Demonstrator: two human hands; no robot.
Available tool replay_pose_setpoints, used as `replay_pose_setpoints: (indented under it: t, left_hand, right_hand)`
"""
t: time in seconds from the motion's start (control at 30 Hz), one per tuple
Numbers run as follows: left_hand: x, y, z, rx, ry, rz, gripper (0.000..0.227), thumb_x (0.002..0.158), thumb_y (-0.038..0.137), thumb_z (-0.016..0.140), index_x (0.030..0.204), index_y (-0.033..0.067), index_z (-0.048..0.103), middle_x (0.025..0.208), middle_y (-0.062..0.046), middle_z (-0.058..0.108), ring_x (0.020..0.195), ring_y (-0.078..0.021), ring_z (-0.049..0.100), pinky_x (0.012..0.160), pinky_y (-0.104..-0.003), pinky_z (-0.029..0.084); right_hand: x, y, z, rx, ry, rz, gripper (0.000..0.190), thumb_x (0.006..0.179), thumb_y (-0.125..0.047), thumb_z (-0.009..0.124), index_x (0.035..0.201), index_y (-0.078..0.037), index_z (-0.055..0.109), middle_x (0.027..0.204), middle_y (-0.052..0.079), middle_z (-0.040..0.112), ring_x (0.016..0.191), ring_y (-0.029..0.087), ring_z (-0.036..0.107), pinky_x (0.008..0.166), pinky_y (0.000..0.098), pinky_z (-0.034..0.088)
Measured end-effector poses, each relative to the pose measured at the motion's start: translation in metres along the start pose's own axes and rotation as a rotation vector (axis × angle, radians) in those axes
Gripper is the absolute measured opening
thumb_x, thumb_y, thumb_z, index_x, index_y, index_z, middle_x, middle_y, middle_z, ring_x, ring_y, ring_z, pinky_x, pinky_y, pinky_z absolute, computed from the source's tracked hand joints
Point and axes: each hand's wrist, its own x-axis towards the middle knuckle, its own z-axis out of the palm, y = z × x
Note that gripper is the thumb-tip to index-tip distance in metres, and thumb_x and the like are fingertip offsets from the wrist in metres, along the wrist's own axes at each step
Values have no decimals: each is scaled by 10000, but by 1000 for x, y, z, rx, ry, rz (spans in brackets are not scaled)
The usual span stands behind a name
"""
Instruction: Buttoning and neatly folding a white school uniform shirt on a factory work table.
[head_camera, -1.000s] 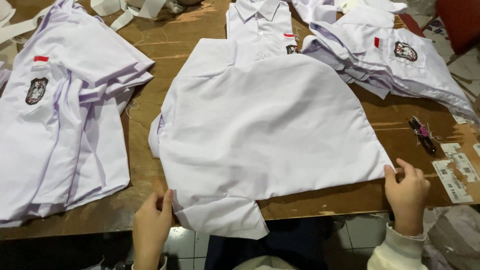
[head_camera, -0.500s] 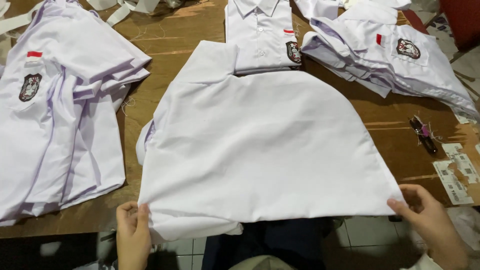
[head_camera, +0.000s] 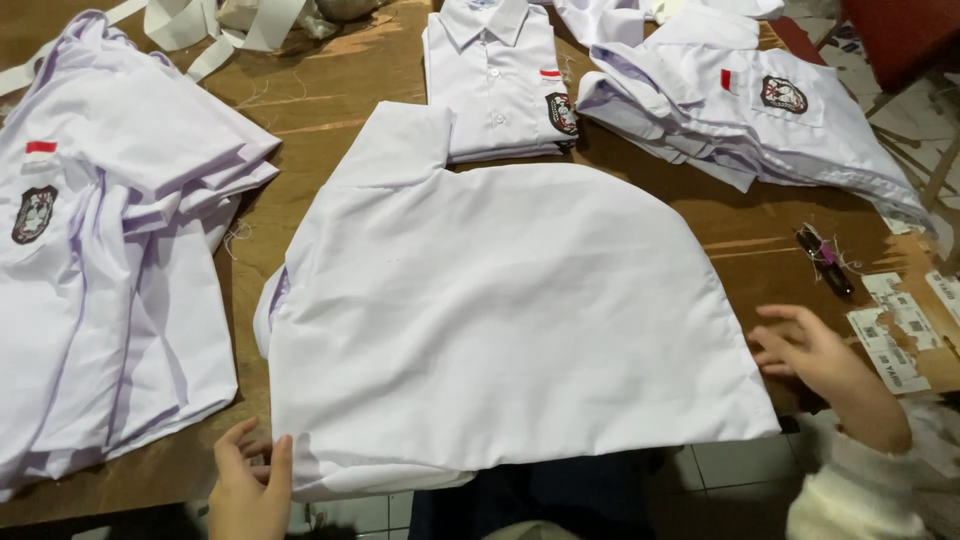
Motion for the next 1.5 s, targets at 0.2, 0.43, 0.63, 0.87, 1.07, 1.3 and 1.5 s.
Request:
replay_pose_setpoints:
  t: [0.2, 0.43, 0.63, 0.87, 1.07, 1.3, 1.5]
  left_hand:
    - [13, -3, 25, 117, 106, 53, 567, 915, 514, 557, 1413, 245, 529, 1349, 21, 661, 1110, -320, 686, 876, -511, 496]
    - [9, -2, 24, 118, 128, 50, 519, 939, 504, 550, 1400, 267, 556, 1283, 29, 681, 1039, -302, 680, 835, -472, 507]
    - [7, 1, 21, 118, 86, 29, 533, 941, 496, 544, 1425, 273, 551, 1293, 21, 677, 1039, -274, 676, 856, -446, 512]
    - [10, -6, 24, 96, 79, 58, 570, 924, 500, 546, 1444, 268, 553, 1353, -13, 645, 1146, -277, 637, 917, -448, 499]
    - [12, -14, 32, 143, 146, 120, 536, 937, 498, 555, 1425, 279, 567, 1352, 12, 643, 1102, -274, 654, 848, -475, 513]
    - [18, -22, 32, 79, 127, 81, 612, 897, 481, 588, 1471, 278, 522, 1278, -9, 670, 971, -294, 694, 819, -460, 512]
    - [29, -36, 32, 126, 114, 112, 595, 932, 383, 611, 1501, 289, 463, 1007, -26, 711, 800, -341, 737, 686, -462, 536]
  right_hand:
    - [117, -29, 8, -102, -64, -229, 508, 1024, -269, 579, 1470, -37, 505, 1270, 181, 620, 986, 268, 636, 885, 374, 550]
    - [115, -112, 28, -312, -248, -102, 478, 996, -521, 535, 1307, -172, 636, 1183, 15, 651, 1017, 183, 579, 872, 352, 413]
    - [177, -86, 33, 81, -492, -285, 429, 990, -388, 587, 1218, -32, 658, 1100, 108, 704, 905, 216, 652, 737, 350, 509]
    - [141, -79, 34, 217, -170, -824, 550, 860, -134, 726, 1260, -144, 350, 1225, 101, 566, 1098, 209, 584, 902, 339, 519]
    - [109, -101, 41, -38, -49, -446, 934, 862, -87, 720, 1579, -219, 136, 1585, 209, 332, 1428, 333, 412, 1138, 465, 381]
    - [162, -110, 52, -109, 14, -326, 729, 991, -414, 605, 1579, -121, 289, 1340, 110, 538, 1227, 233, 545, 1024, 350, 408]
    - [285, -93, 68, -309, 232, -579, 299, 1017, -332, 652, 1041, -37, 696, 995, 128, 722, 903, 326, 659, 764, 440, 458]
